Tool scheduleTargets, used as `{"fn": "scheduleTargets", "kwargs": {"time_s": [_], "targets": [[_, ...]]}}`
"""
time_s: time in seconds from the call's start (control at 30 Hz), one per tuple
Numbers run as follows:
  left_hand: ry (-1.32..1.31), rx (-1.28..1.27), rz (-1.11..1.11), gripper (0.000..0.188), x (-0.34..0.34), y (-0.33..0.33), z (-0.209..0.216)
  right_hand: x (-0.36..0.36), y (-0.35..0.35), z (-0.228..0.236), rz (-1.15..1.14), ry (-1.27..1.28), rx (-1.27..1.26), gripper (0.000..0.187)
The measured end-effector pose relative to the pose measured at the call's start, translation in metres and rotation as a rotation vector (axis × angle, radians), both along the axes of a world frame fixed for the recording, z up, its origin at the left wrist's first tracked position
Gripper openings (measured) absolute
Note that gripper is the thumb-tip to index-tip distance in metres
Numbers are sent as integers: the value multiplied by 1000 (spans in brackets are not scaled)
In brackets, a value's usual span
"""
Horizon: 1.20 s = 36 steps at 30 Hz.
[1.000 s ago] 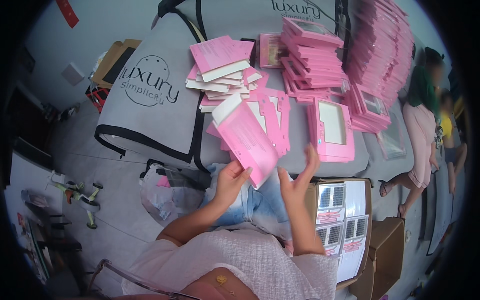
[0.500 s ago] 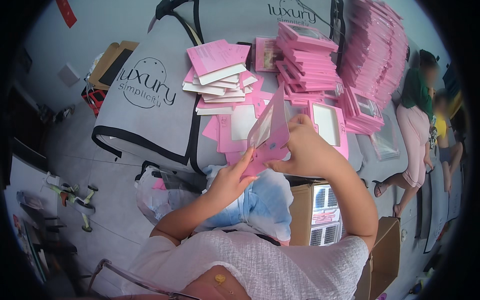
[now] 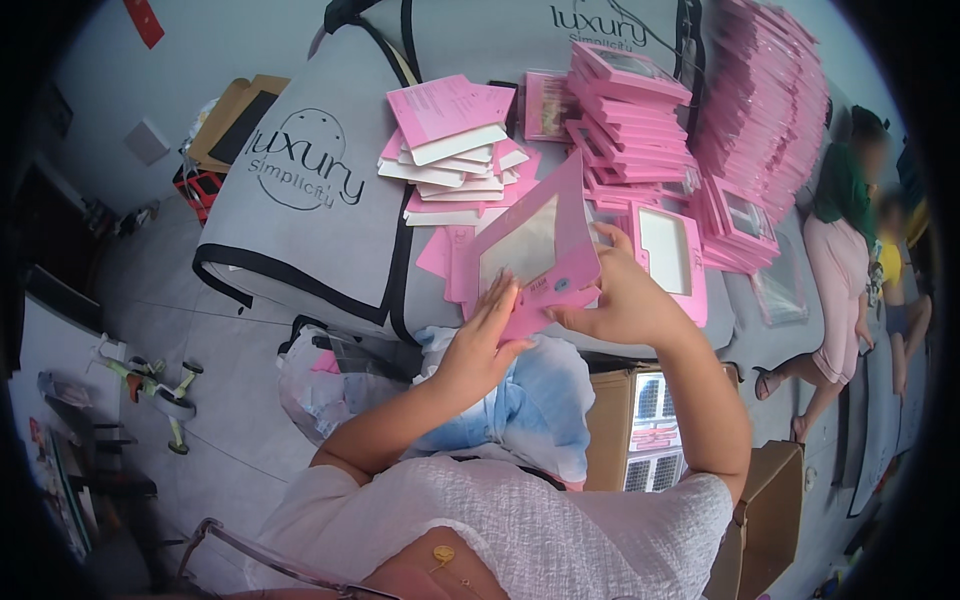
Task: The person inserts a white paper insert into a pink cardboard sleeve and places the completed pack on a growing stack. This process is repeated continuously with multiple identical items.
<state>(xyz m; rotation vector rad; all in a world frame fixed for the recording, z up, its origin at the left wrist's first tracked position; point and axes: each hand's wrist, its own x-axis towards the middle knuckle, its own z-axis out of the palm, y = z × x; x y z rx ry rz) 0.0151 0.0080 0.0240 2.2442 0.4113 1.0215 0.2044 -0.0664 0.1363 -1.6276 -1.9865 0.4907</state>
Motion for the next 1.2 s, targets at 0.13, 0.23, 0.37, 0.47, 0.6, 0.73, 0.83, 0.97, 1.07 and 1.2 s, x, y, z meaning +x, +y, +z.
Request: {"fn": "scheduleTargets", "kwargs": {"time_s": [0.13,0.23,0.37,0.47,0.6,0.73,0.83,0.97,1.07,1.2], "targets": [[-45,0,-4,64,-1,6,-3,-4,1,1,-44,41,38,24],[-32,-14,-26,63,-1,10,-4,-6,0,1,-51,36,35,25],[-16,-40,-53,62,-3,9,1,-8,1,-1,-73,-19,73,28],[-29,-38,-81,62,-4,12,2,-5,-2,-3,-70,-53,31,43],[-17,52,-87,64,-6,19,4,-9,-6,7,15,-173,88,51],[89,219,-149,64,-14,29,10,-11,-12,12,168,-144,-170,54],[136,302,-313,68,-15,34,17,-5,-18,6,351,-35,-406,62],[181,376,-366,63,-14,37,18,-6,-14,-19,503,-156,-256,87],[166,374,-387,63,-16,42,21,-12,-16,-30,534,-159,-86,88],[148,430,-418,55,-17,44,20,-19,-13,-26,529,-131,-84,80]]}}
